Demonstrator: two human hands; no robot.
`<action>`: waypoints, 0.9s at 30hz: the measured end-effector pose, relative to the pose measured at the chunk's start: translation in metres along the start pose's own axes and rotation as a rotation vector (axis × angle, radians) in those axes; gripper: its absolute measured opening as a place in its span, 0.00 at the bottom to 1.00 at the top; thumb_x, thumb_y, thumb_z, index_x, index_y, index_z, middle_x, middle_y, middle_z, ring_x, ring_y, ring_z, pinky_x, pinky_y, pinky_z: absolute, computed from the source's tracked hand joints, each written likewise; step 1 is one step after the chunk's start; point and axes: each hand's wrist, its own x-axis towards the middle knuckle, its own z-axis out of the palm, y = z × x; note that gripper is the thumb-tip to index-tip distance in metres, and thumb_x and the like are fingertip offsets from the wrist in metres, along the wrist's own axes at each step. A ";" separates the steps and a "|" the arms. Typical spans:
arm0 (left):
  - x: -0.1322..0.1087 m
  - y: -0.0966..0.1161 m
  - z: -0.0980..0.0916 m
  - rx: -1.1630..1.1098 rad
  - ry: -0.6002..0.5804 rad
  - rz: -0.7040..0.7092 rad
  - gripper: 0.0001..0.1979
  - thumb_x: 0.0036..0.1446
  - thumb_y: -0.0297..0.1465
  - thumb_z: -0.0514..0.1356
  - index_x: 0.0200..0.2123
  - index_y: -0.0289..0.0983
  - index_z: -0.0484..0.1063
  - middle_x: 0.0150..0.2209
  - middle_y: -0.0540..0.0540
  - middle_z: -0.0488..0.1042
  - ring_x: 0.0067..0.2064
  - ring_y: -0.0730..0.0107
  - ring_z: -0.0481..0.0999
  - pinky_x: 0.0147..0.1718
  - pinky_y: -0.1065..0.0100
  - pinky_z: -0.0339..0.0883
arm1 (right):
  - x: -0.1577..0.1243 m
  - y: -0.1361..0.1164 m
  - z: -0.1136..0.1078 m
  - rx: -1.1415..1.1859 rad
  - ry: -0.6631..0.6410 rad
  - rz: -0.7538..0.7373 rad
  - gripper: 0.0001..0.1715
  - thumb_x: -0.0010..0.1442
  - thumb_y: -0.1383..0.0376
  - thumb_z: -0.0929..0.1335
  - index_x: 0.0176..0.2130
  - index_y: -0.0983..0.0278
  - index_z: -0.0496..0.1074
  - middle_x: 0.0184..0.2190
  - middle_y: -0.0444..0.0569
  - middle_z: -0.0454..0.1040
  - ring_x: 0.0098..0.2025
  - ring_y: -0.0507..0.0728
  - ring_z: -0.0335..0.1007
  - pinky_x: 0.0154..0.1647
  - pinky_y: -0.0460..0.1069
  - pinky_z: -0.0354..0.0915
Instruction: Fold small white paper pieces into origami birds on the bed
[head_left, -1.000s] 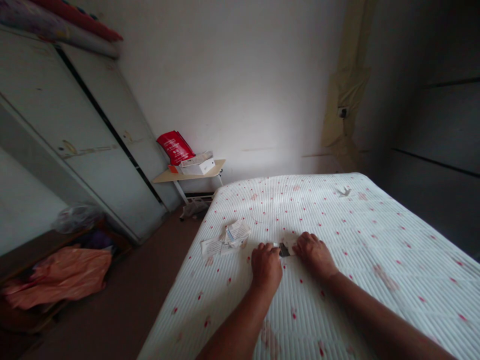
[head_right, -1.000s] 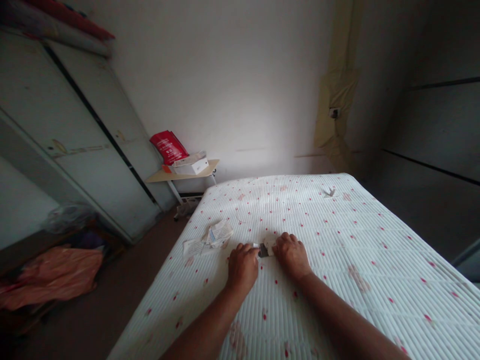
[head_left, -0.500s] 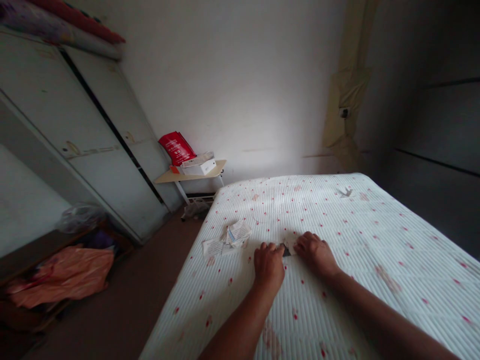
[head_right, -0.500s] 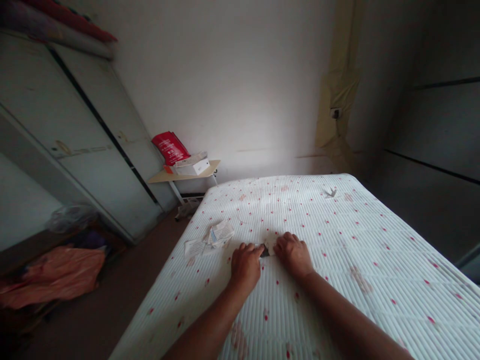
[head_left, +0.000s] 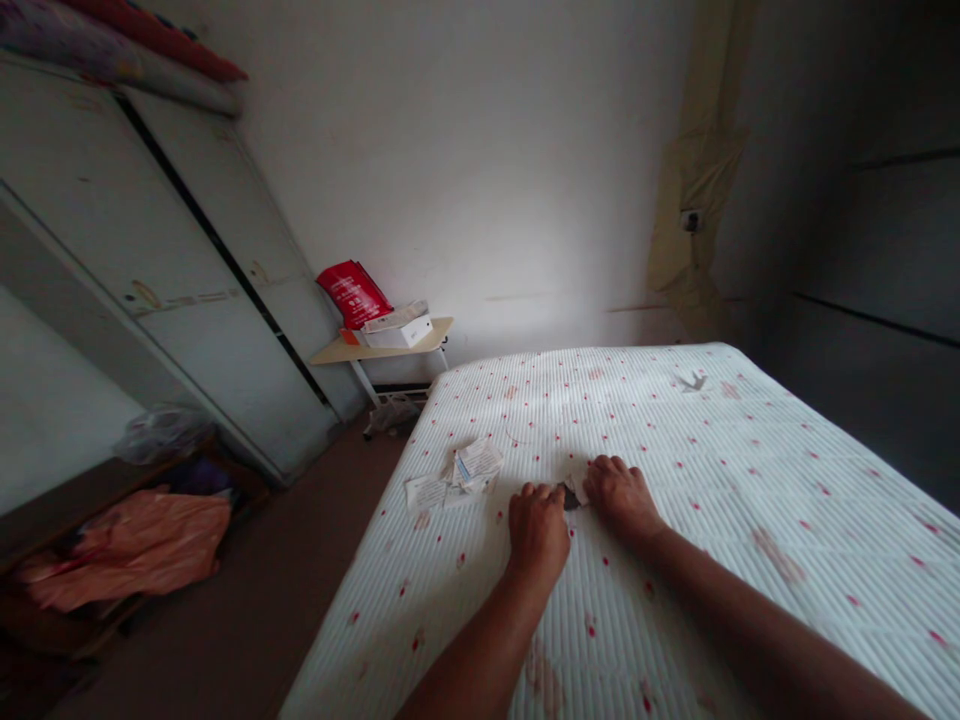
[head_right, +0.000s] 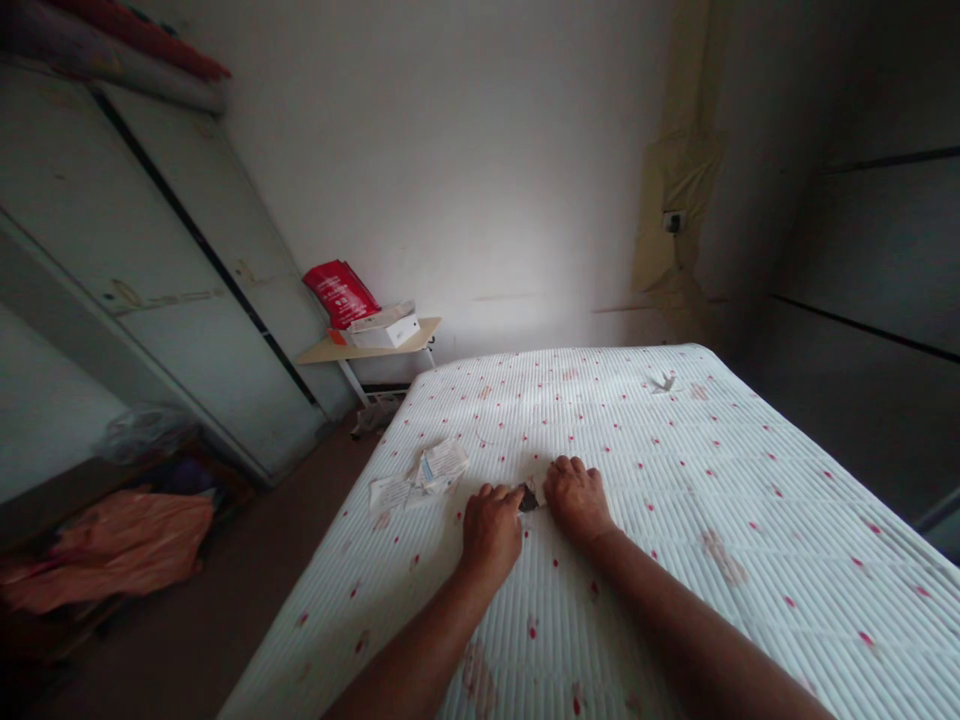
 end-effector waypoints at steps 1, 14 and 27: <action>0.000 0.000 0.000 -0.003 0.001 -0.004 0.17 0.56 0.23 0.51 0.48 0.41 0.67 0.40 0.44 0.72 0.44 0.61 0.66 0.39 0.62 0.58 | 0.000 0.000 0.000 -0.007 -0.001 0.002 0.12 0.62 0.66 0.59 0.35 0.65 0.70 0.39 0.53 0.69 0.42 0.60 0.62 0.34 0.51 0.54; -0.001 0.008 -0.004 0.063 0.021 -0.043 0.11 0.56 0.25 0.52 0.40 0.37 0.72 0.38 0.42 0.71 0.43 0.60 0.64 0.39 0.60 0.59 | 0.002 0.001 -0.001 -0.007 -0.010 0.053 0.10 0.60 0.65 0.61 0.36 0.66 0.70 0.39 0.53 0.69 0.43 0.60 0.63 0.33 0.50 0.55; -0.004 -0.020 -0.018 0.066 -0.034 0.330 0.14 0.59 0.26 0.48 0.45 0.39 0.69 0.39 0.44 0.72 0.43 0.64 0.65 0.43 0.61 0.56 | 0.001 0.010 0.002 0.245 0.054 -0.018 0.11 0.61 0.67 0.60 0.37 0.62 0.71 0.46 0.50 0.69 0.47 0.56 0.62 0.39 0.49 0.56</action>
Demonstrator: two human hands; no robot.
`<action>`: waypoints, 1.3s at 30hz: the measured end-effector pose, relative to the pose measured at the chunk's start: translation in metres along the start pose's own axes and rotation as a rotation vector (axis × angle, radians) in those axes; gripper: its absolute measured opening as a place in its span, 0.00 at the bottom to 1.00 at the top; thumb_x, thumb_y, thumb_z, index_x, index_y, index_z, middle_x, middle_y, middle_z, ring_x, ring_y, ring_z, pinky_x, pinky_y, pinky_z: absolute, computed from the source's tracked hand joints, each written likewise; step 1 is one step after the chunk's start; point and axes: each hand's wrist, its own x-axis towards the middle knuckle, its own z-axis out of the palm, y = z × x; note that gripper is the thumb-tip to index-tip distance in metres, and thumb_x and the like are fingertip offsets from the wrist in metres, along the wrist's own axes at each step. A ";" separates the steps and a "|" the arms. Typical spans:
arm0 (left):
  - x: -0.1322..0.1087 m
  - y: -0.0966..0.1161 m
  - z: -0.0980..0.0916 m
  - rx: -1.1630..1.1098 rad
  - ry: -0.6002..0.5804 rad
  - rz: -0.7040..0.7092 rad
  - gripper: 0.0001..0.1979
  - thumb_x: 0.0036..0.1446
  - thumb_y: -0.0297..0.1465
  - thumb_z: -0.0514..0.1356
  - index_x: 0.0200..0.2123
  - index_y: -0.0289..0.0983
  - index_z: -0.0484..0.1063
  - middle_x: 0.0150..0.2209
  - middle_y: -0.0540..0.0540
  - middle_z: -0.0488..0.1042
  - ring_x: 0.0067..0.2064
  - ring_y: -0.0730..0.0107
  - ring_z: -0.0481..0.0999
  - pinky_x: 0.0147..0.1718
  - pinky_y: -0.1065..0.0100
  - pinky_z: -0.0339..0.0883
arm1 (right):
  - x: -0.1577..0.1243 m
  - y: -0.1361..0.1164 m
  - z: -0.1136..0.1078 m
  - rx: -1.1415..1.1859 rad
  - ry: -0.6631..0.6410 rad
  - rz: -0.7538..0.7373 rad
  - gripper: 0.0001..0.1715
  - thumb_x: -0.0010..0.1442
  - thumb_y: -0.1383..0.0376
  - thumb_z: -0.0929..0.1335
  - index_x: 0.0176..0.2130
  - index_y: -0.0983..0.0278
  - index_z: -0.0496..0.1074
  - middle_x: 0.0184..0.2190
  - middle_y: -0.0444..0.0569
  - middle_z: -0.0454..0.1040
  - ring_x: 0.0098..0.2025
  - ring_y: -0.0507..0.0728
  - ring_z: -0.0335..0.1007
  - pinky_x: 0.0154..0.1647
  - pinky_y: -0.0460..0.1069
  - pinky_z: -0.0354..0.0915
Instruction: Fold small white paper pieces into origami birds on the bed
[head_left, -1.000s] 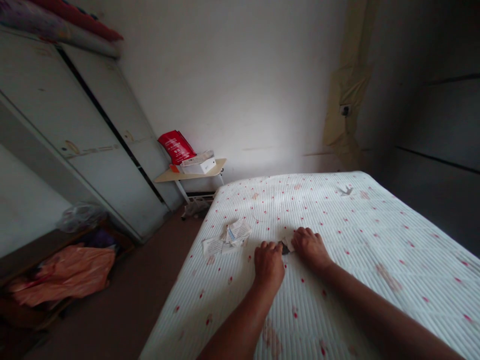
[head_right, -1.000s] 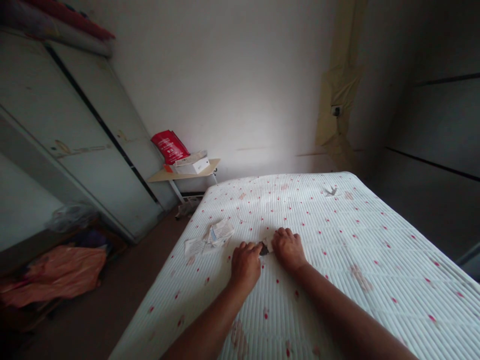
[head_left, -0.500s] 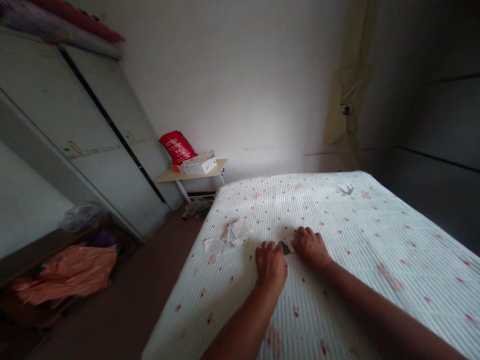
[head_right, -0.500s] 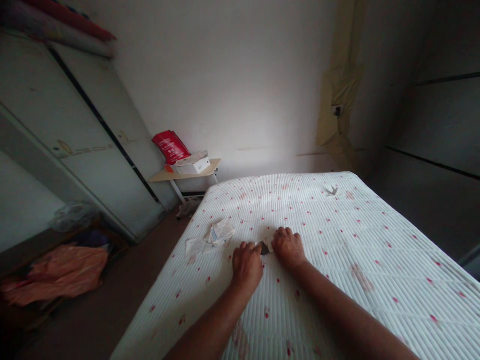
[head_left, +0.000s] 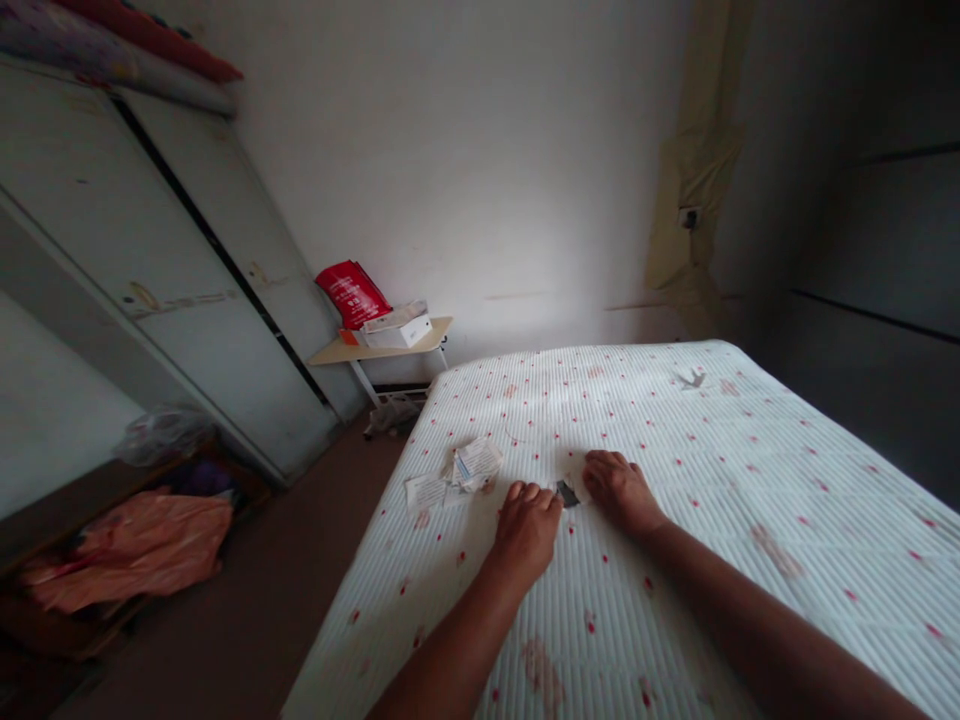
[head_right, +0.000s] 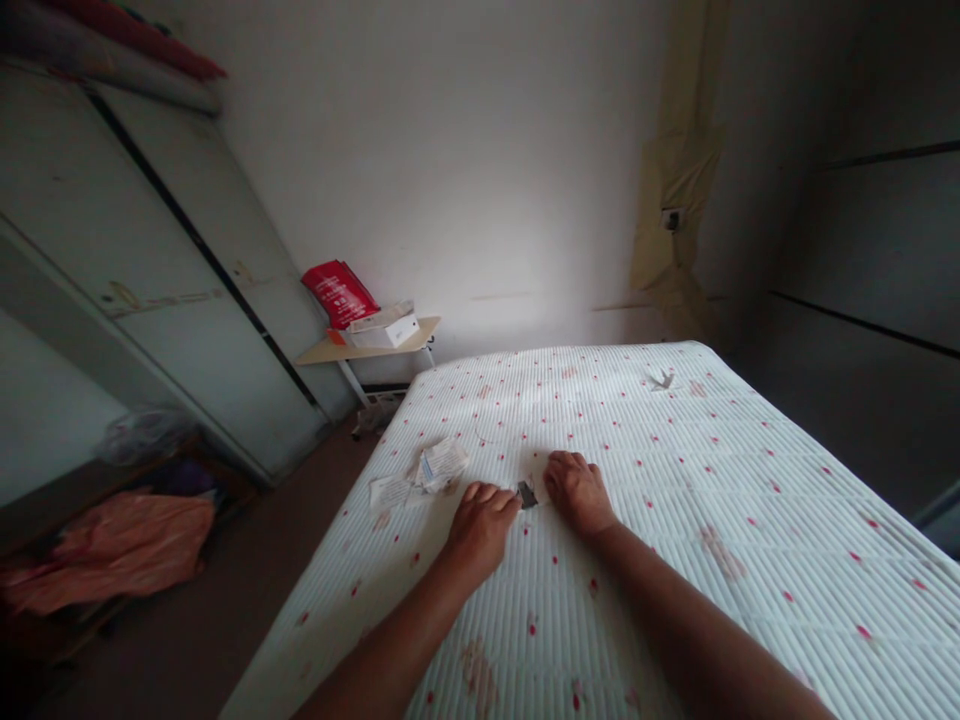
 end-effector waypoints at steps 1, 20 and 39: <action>-0.002 0.000 -0.001 -0.011 -0.007 0.000 0.15 0.59 0.25 0.48 0.47 0.40 0.68 0.41 0.44 0.71 0.44 0.64 0.65 0.44 0.61 0.55 | 0.001 -0.001 -0.001 0.007 -0.009 0.018 0.12 0.60 0.67 0.60 0.36 0.62 0.71 0.46 0.50 0.69 0.47 0.56 0.62 0.39 0.49 0.56; -0.009 0.012 -0.008 -0.046 -0.020 -0.084 0.17 0.60 0.28 0.48 0.48 0.48 0.68 0.46 0.44 0.69 0.47 0.63 0.64 0.47 0.57 0.53 | -0.001 -0.011 0.001 0.138 -0.086 0.158 0.13 0.47 0.60 0.69 0.36 0.61 0.71 0.52 0.51 0.64 0.52 0.62 0.58 0.47 0.56 0.54; -0.004 0.014 -0.009 -0.068 -0.039 -0.118 0.15 0.58 0.30 0.50 0.45 0.48 0.71 0.41 0.45 0.70 0.45 0.63 0.63 0.43 0.59 0.52 | -0.001 0.025 0.000 0.482 0.116 0.103 0.17 0.43 0.73 0.63 0.35 0.63 0.70 0.48 0.52 0.68 0.50 0.59 0.64 0.45 0.52 0.63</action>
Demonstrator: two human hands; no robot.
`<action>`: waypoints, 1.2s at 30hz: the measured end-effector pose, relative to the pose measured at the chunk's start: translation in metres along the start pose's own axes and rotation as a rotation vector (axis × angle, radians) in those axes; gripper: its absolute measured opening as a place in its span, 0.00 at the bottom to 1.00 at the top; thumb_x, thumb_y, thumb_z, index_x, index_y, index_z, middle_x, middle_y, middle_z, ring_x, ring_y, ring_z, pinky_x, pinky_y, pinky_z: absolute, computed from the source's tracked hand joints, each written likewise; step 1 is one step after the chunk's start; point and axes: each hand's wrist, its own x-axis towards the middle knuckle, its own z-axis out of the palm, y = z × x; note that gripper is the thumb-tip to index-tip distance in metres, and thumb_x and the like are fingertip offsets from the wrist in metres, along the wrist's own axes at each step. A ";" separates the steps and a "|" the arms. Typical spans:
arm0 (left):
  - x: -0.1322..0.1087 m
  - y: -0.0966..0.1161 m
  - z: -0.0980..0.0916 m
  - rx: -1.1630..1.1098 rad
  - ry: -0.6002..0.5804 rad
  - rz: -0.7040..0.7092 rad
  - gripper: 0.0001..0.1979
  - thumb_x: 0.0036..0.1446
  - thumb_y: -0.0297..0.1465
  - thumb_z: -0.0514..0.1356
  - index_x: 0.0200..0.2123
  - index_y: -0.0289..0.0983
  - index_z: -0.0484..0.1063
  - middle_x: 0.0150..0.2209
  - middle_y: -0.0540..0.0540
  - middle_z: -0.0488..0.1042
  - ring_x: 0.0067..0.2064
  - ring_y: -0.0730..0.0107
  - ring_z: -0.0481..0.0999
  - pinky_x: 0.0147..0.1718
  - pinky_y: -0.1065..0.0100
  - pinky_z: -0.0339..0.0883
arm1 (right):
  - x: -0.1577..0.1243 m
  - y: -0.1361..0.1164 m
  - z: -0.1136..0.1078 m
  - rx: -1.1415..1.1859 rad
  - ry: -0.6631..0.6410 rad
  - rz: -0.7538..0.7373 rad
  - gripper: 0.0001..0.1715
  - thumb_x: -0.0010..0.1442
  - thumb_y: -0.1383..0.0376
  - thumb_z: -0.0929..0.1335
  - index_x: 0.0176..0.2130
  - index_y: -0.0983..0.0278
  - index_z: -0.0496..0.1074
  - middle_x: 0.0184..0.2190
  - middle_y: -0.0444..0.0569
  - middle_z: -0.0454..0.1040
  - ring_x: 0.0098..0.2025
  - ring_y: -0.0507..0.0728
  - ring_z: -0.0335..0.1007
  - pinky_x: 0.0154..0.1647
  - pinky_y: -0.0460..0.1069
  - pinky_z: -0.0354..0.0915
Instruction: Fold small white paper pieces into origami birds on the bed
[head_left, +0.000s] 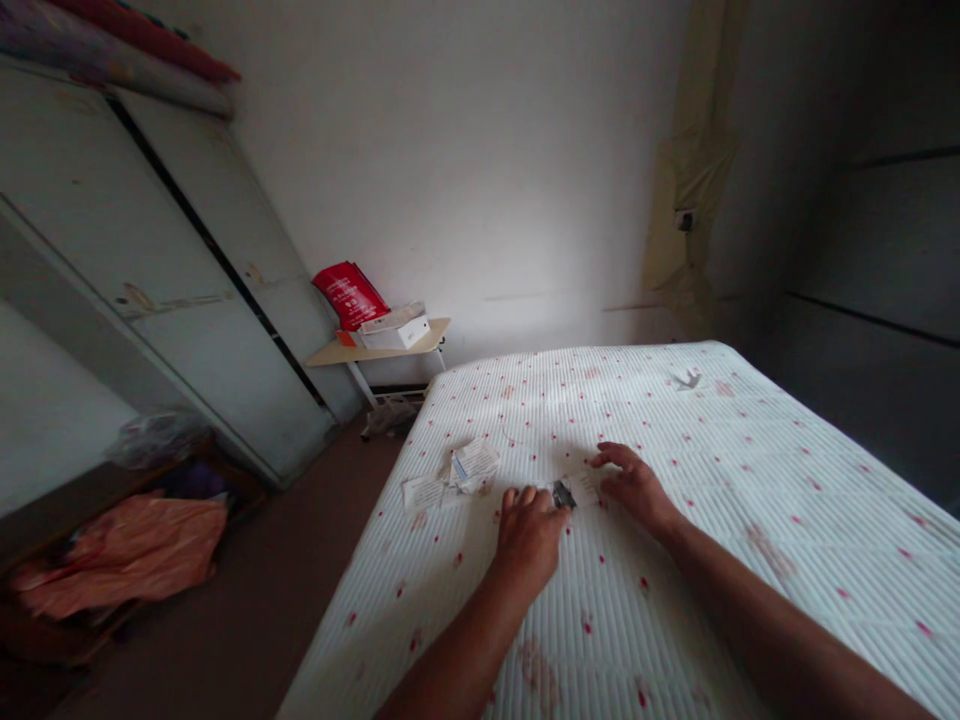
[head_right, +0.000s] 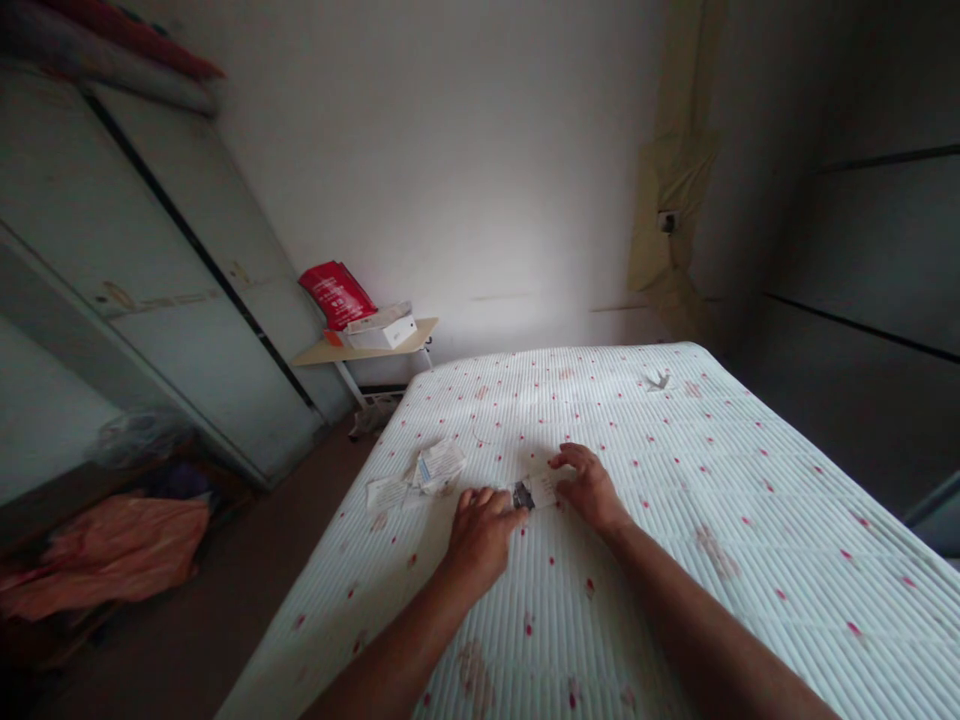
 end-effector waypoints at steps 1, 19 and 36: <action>0.002 0.001 -0.001 -0.006 -0.009 -0.013 0.15 0.58 0.30 0.50 0.44 0.48 0.72 0.39 0.44 0.70 0.44 0.62 0.63 0.42 0.59 0.52 | -0.002 -0.005 0.000 0.054 0.018 -0.015 0.14 0.46 0.72 0.62 0.34 0.63 0.70 0.45 0.52 0.69 0.47 0.58 0.66 0.42 0.50 0.64; 0.027 -0.008 0.016 -0.186 0.133 -0.330 0.09 0.49 0.37 0.58 0.25 0.38 0.72 0.34 0.49 0.72 0.42 0.65 0.68 0.41 0.64 0.57 | -0.001 -0.025 0.008 -0.245 -0.315 -0.072 0.13 0.47 0.75 0.62 0.26 0.64 0.73 0.29 0.46 0.73 0.31 0.51 0.69 0.33 0.42 0.60; 0.026 -0.008 0.020 -0.189 0.132 -0.408 0.03 0.46 0.32 0.61 0.26 0.39 0.70 0.34 0.49 0.69 0.41 0.65 0.66 0.38 0.67 0.55 | 0.001 -0.024 0.010 -0.234 -0.346 -0.043 0.12 0.45 0.76 0.62 0.26 0.65 0.73 0.28 0.47 0.72 0.31 0.51 0.67 0.33 0.43 0.59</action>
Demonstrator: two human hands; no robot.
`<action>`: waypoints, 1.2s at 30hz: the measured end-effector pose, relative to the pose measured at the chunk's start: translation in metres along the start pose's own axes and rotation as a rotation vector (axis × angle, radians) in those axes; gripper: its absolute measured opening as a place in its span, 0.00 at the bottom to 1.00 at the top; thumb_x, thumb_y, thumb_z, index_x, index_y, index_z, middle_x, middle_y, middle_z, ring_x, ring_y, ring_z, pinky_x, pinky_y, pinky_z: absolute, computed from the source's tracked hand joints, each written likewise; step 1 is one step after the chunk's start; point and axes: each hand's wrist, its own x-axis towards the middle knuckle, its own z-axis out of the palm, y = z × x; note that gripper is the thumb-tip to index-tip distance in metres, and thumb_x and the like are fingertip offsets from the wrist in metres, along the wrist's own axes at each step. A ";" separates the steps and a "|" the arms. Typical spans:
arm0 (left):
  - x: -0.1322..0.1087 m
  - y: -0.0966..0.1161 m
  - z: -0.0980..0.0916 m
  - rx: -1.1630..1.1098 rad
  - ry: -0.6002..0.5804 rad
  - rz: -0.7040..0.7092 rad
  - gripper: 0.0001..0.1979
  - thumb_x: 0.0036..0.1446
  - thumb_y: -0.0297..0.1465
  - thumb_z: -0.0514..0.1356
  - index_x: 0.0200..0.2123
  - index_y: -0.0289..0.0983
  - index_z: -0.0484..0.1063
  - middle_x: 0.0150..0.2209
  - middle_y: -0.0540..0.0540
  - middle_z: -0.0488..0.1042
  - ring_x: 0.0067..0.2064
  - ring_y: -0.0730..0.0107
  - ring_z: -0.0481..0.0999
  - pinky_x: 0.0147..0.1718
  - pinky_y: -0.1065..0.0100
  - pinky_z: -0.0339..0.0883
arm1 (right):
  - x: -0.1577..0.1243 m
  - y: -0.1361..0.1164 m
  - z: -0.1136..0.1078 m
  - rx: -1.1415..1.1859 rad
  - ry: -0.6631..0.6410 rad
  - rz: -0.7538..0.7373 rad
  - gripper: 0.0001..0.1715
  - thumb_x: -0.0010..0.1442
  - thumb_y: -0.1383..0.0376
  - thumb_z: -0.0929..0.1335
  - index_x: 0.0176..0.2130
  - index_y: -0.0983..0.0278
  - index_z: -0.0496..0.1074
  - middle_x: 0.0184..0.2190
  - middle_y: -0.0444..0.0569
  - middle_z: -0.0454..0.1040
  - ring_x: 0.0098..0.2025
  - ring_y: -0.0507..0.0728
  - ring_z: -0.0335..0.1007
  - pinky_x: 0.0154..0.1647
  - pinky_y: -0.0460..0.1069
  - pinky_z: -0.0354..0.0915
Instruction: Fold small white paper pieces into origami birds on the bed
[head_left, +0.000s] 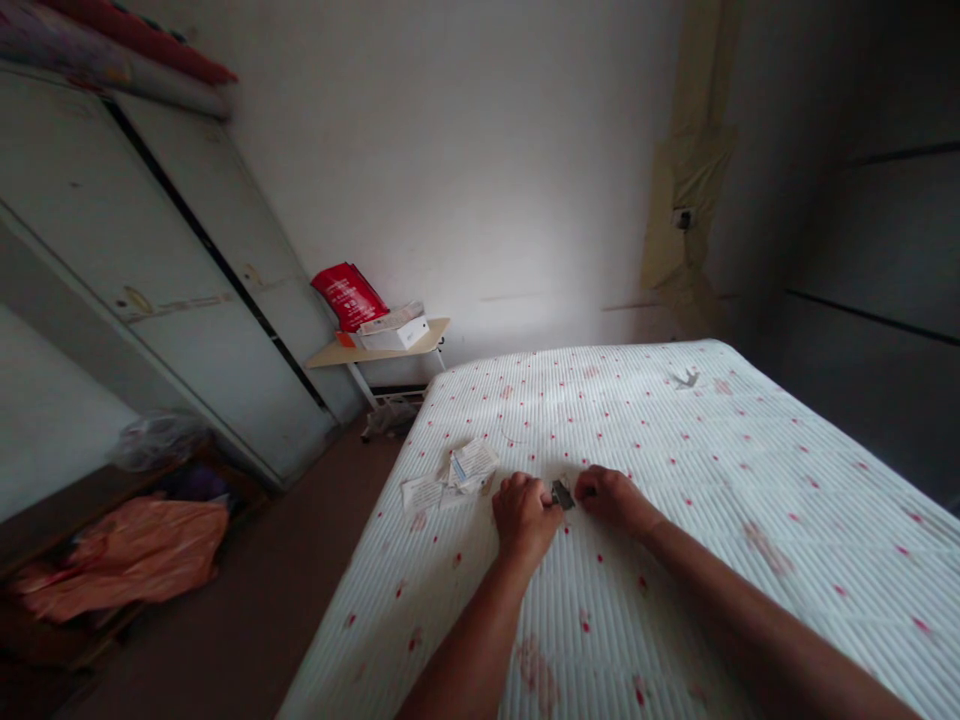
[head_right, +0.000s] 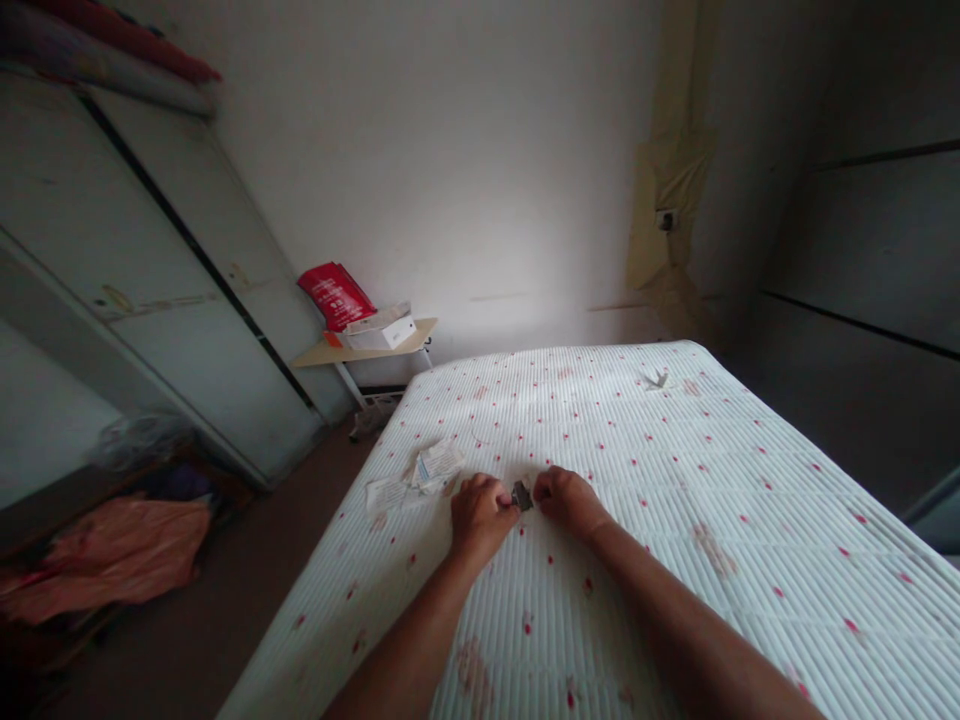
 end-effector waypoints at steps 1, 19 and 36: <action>0.000 -0.001 0.000 -0.009 0.004 0.004 0.02 0.46 0.31 0.60 0.26 0.39 0.70 0.34 0.50 0.69 0.41 0.66 0.66 0.38 0.67 0.55 | 0.000 0.000 0.000 0.002 -0.002 -0.001 0.12 0.45 0.75 0.62 0.26 0.65 0.73 0.28 0.47 0.72 0.31 0.51 0.67 0.32 0.43 0.59; -0.005 -0.021 -0.001 -0.063 0.008 0.017 0.06 0.46 0.23 0.58 0.26 0.39 0.71 0.37 0.49 0.69 0.43 0.68 0.66 0.43 0.67 0.56 | 0.001 -0.009 -0.001 -0.070 0.001 0.086 0.09 0.51 0.70 0.63 0.25 0.65 0.72 0.28 0.47 0.72 0.29 0.52 0.67 0.29 0.44 0.56; -0.006 -0.012 -0.002 -0.004 0.043 -0.021 0.04 0.45 0.32 0.61 0.26 0.38 0.70 0.35 0.48 0.69 0.41 0.65 0.66 0.40 0.66 0.55 | -0.002 -0.027 0.004 -0.215 0.048 0.226 0.07 0.50 0.65 0.65 0.30 0.65 0.71 0.32 0.51 0.72 0.34 0.56 0.68 0.30 0.46 0.56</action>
